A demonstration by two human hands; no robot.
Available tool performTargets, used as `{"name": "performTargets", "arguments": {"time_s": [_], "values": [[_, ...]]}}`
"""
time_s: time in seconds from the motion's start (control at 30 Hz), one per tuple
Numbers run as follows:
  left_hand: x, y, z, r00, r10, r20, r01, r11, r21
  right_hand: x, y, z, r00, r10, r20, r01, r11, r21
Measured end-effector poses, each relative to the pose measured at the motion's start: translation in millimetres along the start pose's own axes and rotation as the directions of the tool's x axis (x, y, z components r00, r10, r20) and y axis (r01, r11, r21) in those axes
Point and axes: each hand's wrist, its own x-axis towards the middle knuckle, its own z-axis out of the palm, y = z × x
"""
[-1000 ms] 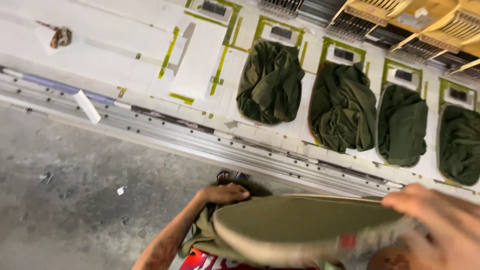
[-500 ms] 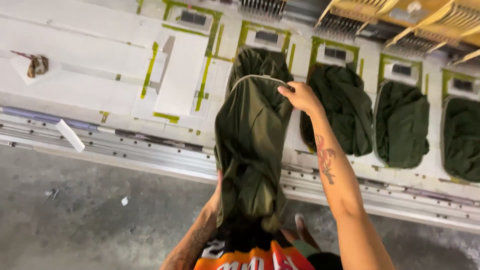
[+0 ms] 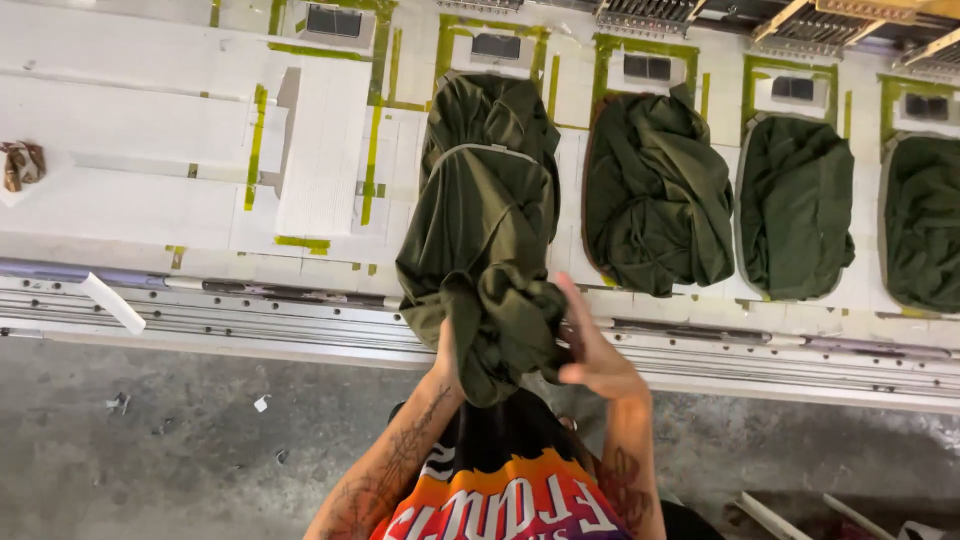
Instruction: Securing fabric garments into hoops on a multi-head embroidery machine for processing.
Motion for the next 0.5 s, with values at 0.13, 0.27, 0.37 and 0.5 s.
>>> {"name": "performTargets", "arguments": {"time_s": [0.13,0.27,0.37,0.5], "values": [[-5.1,1.6,4.6,0.994,-0.073,-0.082,0.075,0.997,0.028,49.0,52.9,6.8,0.949,-0.239,-0.206,0.144,0.908,-0.393],[24.8,-73.6,-14.9,0.956,0.202,-0.213,-0.175,0.975,0.138,92.3,66.6,8.5,0.819,-0.526,-0.231,0.344,0.771,-0.536],[35.2,-103.2,-7.1,0.734,0.388,-0.557,-0.592,0.767,-0.247,108.3,94.7,-0.4,0.646,-0.709,-0.281,0.423,0.64,-0.641],[17.4,-87.0,10.3,0.701,0.488,-0.52,-0.606,0.792,-0.075,103.2,91.2,15.5,0.74,-0.37,-0.562,0.171,0.911,-0.375]]}}
